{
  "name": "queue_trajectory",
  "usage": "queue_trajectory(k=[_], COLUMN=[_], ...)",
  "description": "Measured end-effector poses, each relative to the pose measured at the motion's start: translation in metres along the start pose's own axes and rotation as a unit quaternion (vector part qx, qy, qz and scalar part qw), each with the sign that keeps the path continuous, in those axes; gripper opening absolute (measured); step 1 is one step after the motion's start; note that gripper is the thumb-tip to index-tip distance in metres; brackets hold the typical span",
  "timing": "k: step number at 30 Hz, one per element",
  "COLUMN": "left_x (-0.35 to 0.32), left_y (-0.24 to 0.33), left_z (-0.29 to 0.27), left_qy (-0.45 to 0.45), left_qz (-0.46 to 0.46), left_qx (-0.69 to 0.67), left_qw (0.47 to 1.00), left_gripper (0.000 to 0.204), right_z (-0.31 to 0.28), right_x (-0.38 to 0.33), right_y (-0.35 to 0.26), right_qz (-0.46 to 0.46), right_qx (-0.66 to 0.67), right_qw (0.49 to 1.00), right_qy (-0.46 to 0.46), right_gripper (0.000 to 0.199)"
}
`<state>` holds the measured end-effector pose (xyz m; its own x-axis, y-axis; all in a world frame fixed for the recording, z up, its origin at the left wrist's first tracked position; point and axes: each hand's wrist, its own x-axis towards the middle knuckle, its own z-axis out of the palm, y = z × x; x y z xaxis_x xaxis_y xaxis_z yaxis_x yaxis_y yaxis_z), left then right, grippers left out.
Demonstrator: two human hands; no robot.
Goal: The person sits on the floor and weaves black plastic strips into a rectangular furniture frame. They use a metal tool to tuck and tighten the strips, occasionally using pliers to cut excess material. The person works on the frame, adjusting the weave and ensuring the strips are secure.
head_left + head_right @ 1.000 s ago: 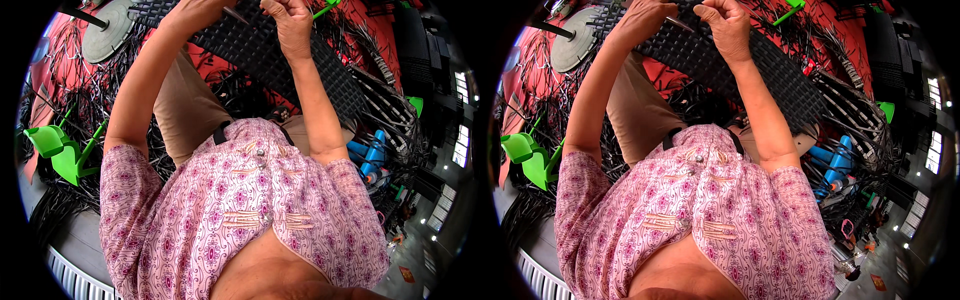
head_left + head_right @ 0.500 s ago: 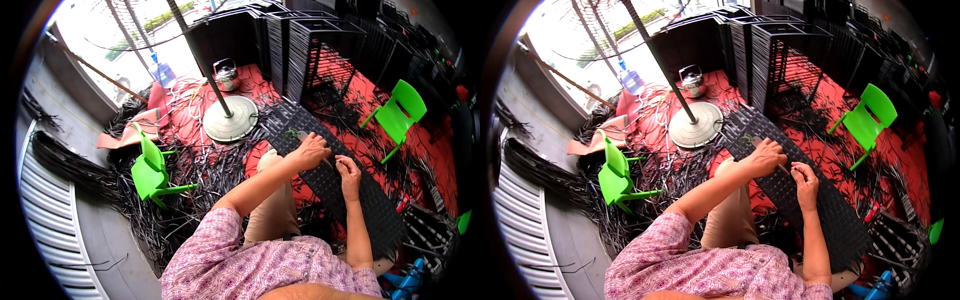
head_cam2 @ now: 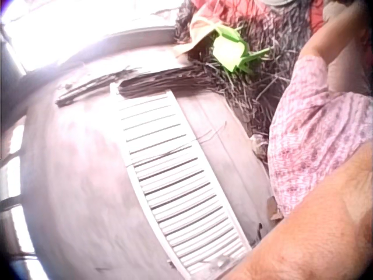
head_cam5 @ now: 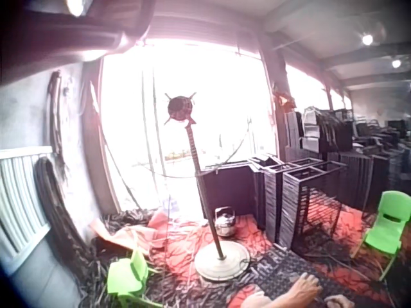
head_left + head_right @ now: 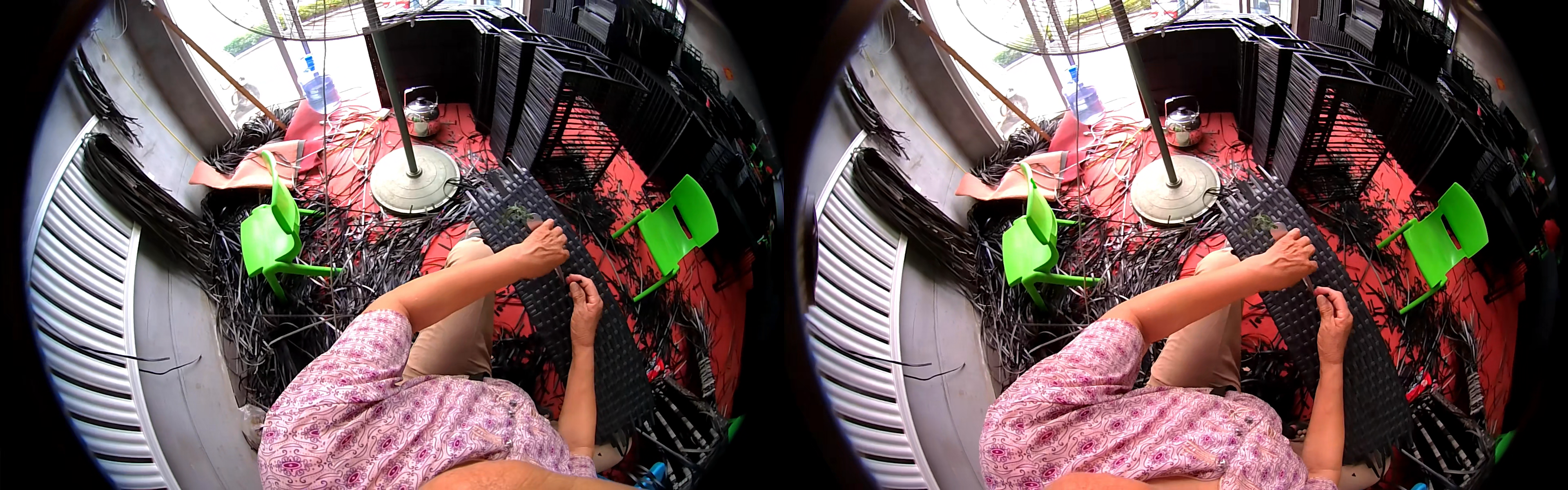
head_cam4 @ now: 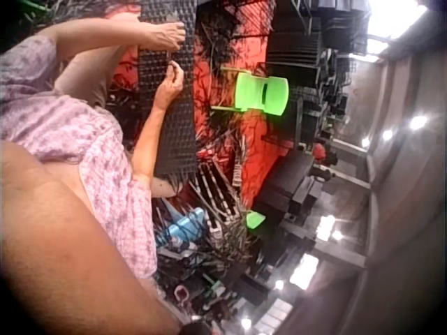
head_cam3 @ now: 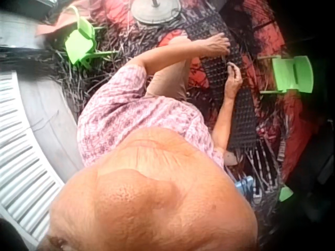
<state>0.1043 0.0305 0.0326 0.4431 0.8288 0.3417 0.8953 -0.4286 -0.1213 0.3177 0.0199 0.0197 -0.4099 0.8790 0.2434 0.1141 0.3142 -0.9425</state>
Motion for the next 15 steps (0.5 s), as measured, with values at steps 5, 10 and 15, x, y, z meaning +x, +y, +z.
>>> queue_trajectory(k=[5,10,15], left_x=[-0.006,-0.005,-0.008], left_y=[0.004,-0.006,-0.017], left_z=[-0.002,-0.008,0.002], left_qy=[0.036,-0.018,-0.054], left_qz=[0.003,0.001,-0.025], left_qx=[0.011,0.038,-0.001], left_qw=[0.999,0.999,0.998], left_gripper=[0.010,0.020,0.029], right_z=[-0.002,-0.022,-0.035], right_x=[-0.007,-0.017,-0.033], right_y=[-0.006,-0.017,-0.014], right_qz=[0.017,-0.012,0.004], right_qx=[0.069,0.075,0.046], right_qw=[0.997,0.994,0.996], right_qy=[0.033,0.078,0.075], right_gripper=[0.022,0.023,0.027])
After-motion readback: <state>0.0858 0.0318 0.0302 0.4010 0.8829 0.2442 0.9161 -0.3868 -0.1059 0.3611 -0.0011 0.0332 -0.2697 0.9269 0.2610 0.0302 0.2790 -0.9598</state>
